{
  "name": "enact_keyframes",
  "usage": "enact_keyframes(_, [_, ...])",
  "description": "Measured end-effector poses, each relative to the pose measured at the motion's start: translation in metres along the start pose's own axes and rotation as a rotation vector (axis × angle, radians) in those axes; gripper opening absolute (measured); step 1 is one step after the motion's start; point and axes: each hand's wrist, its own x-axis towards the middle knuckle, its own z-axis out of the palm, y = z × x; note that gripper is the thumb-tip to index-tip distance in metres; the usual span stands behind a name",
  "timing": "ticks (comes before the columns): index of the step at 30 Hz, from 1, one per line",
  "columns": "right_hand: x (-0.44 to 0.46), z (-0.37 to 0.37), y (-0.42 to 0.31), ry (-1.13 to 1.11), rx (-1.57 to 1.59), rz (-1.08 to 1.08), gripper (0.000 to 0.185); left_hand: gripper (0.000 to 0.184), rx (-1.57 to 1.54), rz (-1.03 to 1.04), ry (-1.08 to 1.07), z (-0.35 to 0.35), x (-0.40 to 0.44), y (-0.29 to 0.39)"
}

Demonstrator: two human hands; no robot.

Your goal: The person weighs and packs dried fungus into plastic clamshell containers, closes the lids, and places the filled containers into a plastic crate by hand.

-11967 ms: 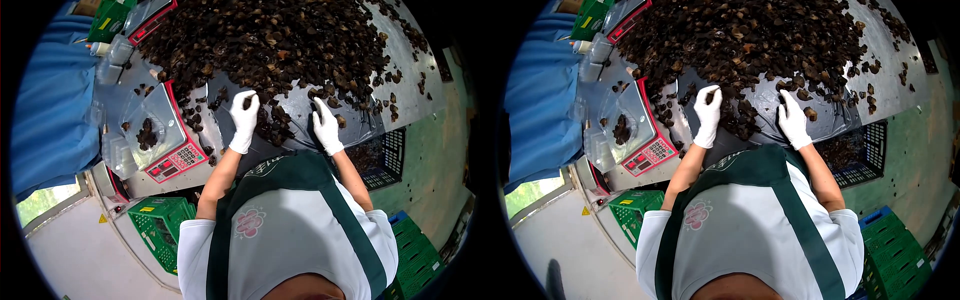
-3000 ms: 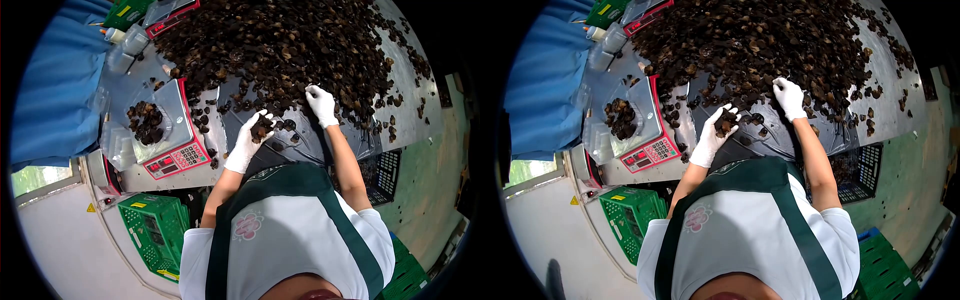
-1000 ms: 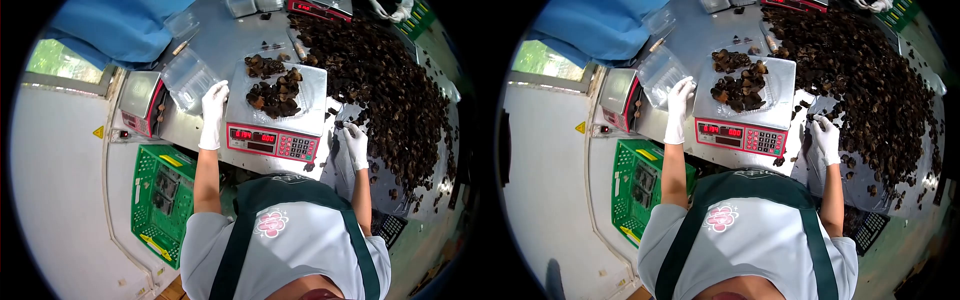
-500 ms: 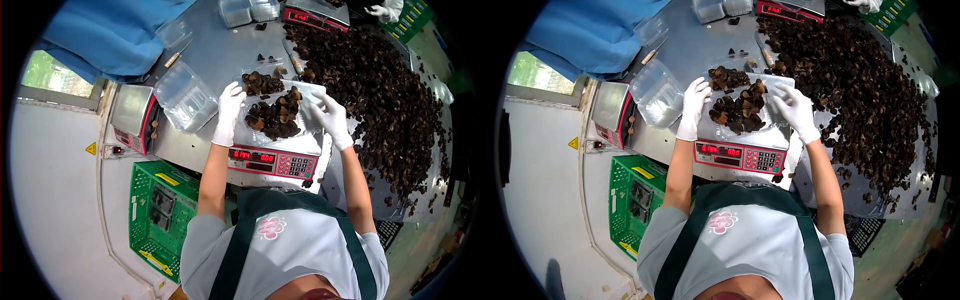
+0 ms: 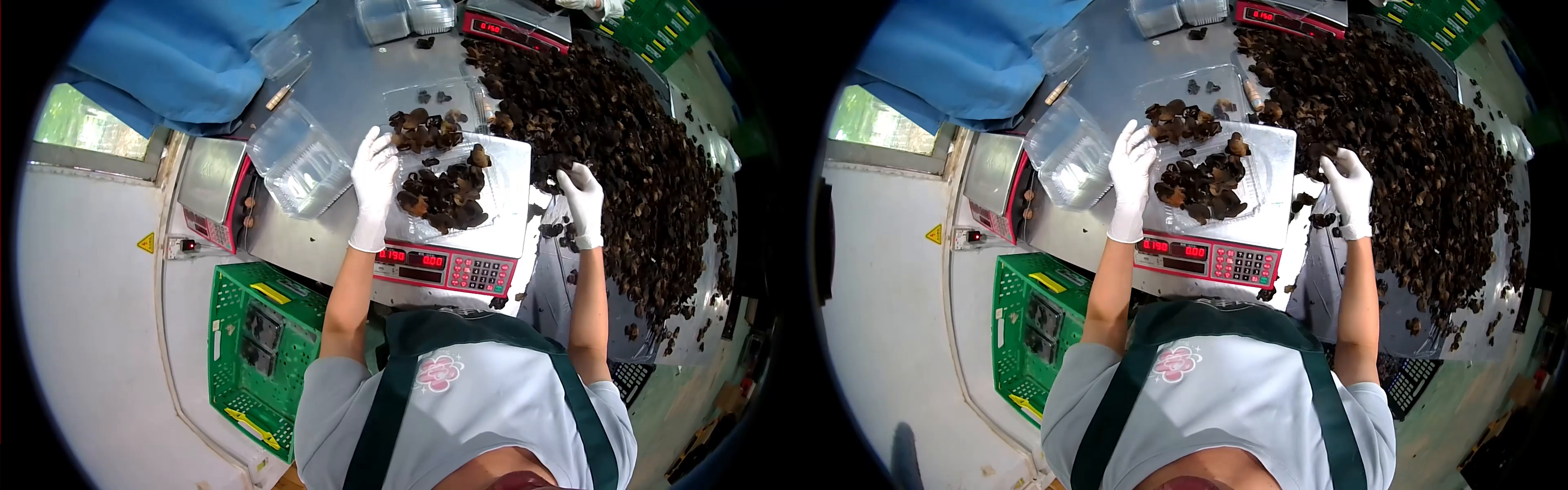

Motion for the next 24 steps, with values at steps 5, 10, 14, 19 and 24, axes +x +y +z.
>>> enact_keyframes(5, [-0.011, -0.029, 0.019, -0.006, -0.330, 0.052, 0.054, 0.043, 0.037, 0.145, -0.014, 0.003, -0.007, 0.001])
enact_keyframes(10, [-0.020, -0.002, -0.013, -0.171, 0.053, 0.054, 0.044, 0.043, -0.220, 0.073, -0.028, 0.002, -0.016, 0.001])
enact_keyframes(14, [-0.021, 0.043, -0.031, -0.261, 0.368, 0.094, 0.042, 0.044, -0.311, 0.065, -0.027, 0.012, -0.014, 0.003])
enact_keyframes(19, [-0.033, 0.105, -0.013, -0.180, 0.455, -0.007, 0.041, 0.045, -0.274, 0.144, -0.042, 0.033, -0.009, 0.012])
enact_keyframes(24, [-0.046, 0.099, -0.034, -0.218, 0.708, 0.177, 0.047, 0.054, -0.391, 0.317, -0.257, 0.023, -0.021, 0.001])
